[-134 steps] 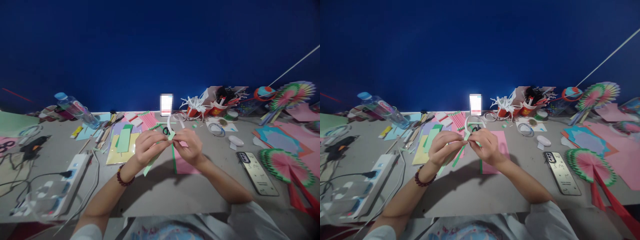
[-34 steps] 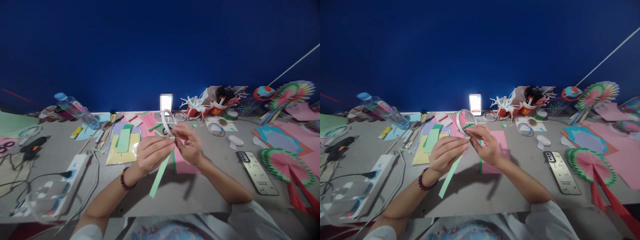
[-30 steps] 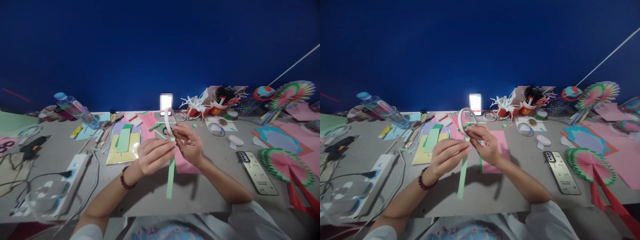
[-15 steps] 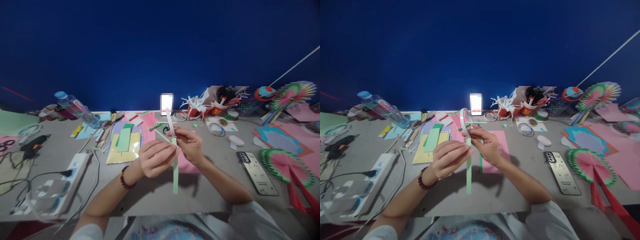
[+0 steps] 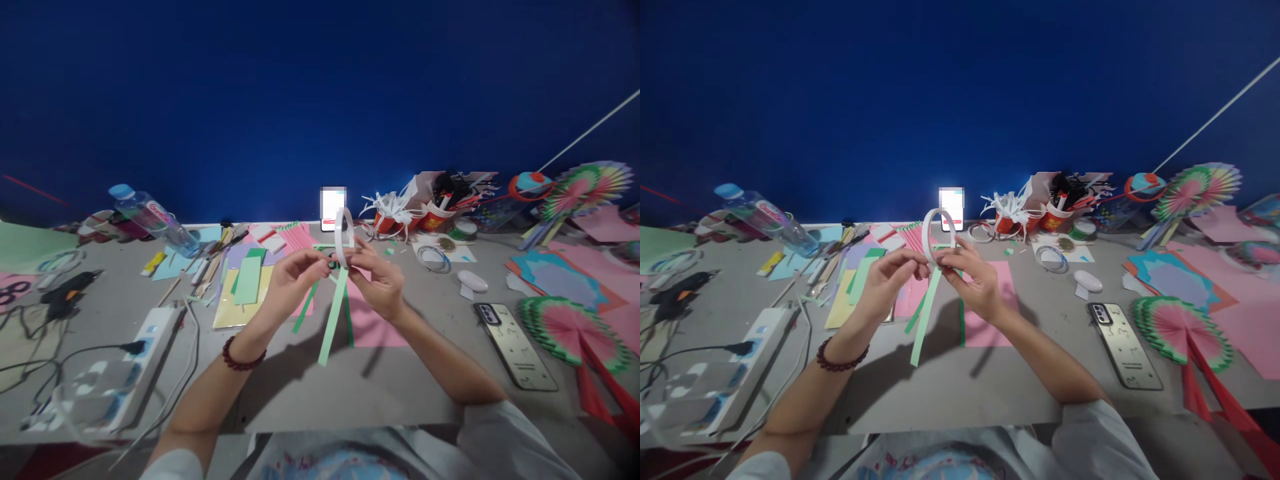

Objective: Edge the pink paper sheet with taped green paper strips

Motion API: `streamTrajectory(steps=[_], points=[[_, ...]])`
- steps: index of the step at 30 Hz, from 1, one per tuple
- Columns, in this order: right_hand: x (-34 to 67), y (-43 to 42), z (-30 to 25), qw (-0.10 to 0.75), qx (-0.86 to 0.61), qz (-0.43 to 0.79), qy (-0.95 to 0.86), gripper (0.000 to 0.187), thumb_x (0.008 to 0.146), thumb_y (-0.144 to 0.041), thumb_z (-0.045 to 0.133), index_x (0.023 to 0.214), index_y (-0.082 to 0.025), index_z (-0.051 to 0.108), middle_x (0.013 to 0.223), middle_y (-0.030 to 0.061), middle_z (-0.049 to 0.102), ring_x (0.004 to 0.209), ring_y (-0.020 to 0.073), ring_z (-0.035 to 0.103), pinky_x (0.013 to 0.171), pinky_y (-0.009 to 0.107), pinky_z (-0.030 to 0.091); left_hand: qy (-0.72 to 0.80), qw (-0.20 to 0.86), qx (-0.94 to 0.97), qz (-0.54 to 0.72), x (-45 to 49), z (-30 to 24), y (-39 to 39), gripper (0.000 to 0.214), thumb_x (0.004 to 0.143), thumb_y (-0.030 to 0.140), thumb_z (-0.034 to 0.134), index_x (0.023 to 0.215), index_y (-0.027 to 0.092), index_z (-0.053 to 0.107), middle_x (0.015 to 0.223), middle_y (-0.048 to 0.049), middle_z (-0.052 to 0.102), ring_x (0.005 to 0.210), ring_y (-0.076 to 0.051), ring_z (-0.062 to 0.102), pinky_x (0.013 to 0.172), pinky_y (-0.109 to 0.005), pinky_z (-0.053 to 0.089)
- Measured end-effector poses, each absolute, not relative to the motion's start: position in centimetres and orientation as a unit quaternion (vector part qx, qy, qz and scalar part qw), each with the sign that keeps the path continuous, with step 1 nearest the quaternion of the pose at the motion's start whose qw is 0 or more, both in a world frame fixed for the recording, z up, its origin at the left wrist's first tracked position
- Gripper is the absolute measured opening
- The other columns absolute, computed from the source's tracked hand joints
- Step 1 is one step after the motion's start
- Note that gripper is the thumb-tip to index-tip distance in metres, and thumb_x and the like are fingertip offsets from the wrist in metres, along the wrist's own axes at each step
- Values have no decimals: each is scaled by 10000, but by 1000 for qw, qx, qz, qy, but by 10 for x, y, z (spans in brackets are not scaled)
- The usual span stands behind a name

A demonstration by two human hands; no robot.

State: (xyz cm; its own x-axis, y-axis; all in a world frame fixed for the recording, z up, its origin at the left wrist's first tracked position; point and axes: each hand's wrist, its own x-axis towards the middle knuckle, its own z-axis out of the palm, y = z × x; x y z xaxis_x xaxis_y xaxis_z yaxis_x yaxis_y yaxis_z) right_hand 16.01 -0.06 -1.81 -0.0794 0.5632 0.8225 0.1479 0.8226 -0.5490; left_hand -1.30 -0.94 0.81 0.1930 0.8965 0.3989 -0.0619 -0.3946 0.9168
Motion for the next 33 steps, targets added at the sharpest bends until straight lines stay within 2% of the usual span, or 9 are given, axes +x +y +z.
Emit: streamTrajectory(steps=[2, 5, 12, 16, 21, 26, 29, 33], points=[[161, 0, -19, 619, -258, 143, -727, 205, 842, -103, 604, 946, -267, 669, 949, 7, 757, 907, 207, 716, 1067, 568, 424, 323, 519, 595, 522, -10, 7, -9, 214, 766, 361, 742, 814, 160, 688, 684, -29, 687, 617, -121, 648, 580, -229, 549], [162, 0, -22, 608, -272, 127, -735, 195, 842, -110, 605, 934, -271, 666, 941, 3, 754, 890, 210, 715, 1054, 566, 433, 330, 576, 543, 515, -6, 3, -9, 261, 666, 315, 824, 833, 159, 699, 705, -26, 701, 620, -116, 661, 589, -220, 560], [161, 2, -26, 626, -268, 101, -726, 258, 843, -101, 598, 1007, -290, 665, 950, 10, 751, 903, 204, 703, 990, 512, 493, 328, 600, 508, 524, 1, 1, -17, 245, 662, 251, 827, 835, 155, 683, 644, 3, 670, 586, -102, 646, 596, -222, 572], [159, 0, -28, 631, -303, 103, -707, 216, 851, -155, 609, 1012, -279, 682, 931, 26, 751, 950, 214, 689, 936, 456, 534, 352, 542, 531, 548, 6, 3, -21, 225, 686, 261, 809, 836, 150, 684, 702, -15, 678, 630, -103, 641, 631, -232, 571], [159, -2, -31, 615, -340, 87, -706, 191, 855, -178, 615, 1014, -257, 684, 883, 39, 747, 946, 215, 683, 858, 413, 565, 389, 421, 587, 571, 8, -2, -24, 166, 735, 267, 770, 845, 158, 710, 788, -47, 711, 661, -116, 641, 620, -235, 551], [157, -3, -30, 611, -345, 112, -704, 196, 849, -170, 621, 1014, -249, 692, 888, 38, 742, 910, 200, 680, 799, 371, 574, 389, 285, 655, 582, 6, -1, -25, 50, 810, 210, 693, 834, 170, 711, 781, -36, 703, 687, -117, 622, 609, -229, 518], [156, -3, -30, 615, -341, 121, -700, 207, 850, -160, 616, 1021, -246, 694, 908, 38, 736, 883, 184, 681, 764, 339, 577, 364, 209, 698, 581, 4, -2, -26, 50, 834, 160, 658, 852, 181, 700, 789, -26, 683, 722, -119, 607, 640, -239, 503], [155, -3, -30, 613, -350, 128, -696, 213, 847, -153, 616, 1024, -242, 695, 912, 38, 731, 857, 175, 684, 751, 320, 583, 346, 182, 729, 562, 4, -4, -24, 74, 873, 139, 601, 889, 180, 661, 850, -40, 648, 798, -138, 601, 691, -263, 504]])
